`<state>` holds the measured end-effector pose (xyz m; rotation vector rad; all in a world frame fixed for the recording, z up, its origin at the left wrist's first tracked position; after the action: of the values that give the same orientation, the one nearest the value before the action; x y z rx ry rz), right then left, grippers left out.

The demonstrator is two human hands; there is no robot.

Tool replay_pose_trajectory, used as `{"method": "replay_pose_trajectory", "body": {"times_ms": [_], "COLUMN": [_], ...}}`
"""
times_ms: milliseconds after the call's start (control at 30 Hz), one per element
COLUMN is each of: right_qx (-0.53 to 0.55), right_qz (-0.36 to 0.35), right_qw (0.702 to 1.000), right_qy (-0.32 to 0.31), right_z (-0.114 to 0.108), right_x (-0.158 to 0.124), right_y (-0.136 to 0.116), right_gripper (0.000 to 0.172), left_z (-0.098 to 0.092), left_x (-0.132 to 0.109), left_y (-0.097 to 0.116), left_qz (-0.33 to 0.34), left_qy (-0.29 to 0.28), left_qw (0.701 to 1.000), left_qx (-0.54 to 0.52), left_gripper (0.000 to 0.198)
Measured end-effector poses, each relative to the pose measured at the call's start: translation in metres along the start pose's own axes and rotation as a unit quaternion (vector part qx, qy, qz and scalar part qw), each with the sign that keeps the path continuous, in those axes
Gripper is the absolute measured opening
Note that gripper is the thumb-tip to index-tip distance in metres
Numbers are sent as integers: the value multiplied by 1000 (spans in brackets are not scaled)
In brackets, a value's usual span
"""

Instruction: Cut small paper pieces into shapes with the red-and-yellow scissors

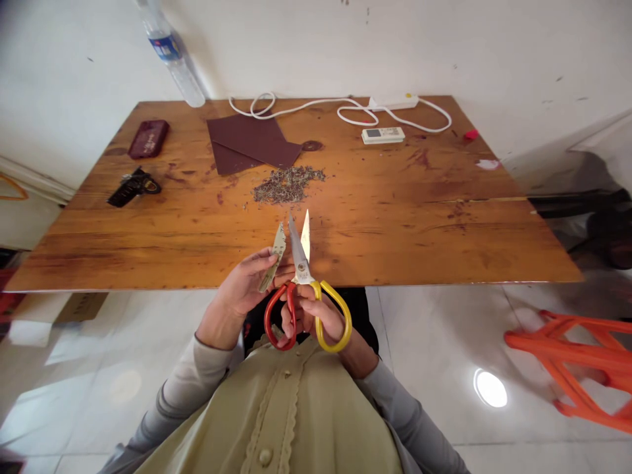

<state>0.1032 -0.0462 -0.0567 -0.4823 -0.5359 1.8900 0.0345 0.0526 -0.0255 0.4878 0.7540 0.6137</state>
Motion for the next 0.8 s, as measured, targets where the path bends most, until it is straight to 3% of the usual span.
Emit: {"method": "replay_pose_trajectory", "body": {"times_ms": [300, 533, 800], "right_qx": [-53, -85, -130], "right_qz": [-45, -41, -23], "right_qw": [998, 996, 991], "right_qy": [1, 11, -5], "right_z": [-6, -6, 10], "right_x": [-3, -3, -4], "right_y": [5, 5, 3], "right_gripper": [32, 31, 33], "left_z": [-5, 5, 18], "left_x": [-3, -7, -9], "left_y": [20, 19, 19], "left_qz": [119, 141, 149], "left_qy": [58, 62, 59], "left_qw": [991, 987, 985], "left_qx": [30, 54, 63], "left_gripper": [29, 31, 32]}}
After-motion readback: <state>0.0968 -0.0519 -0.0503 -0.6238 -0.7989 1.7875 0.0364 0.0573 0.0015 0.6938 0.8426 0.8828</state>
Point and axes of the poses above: each hand's wrist, its own x-axis towards the middle knuckle, its own z-axis out of the palm, y = z × x, the point moved 7 cm from there along x, towards the middle knuckle, and after that the axes turned 1 degree about -x, right-handed, at the moved point
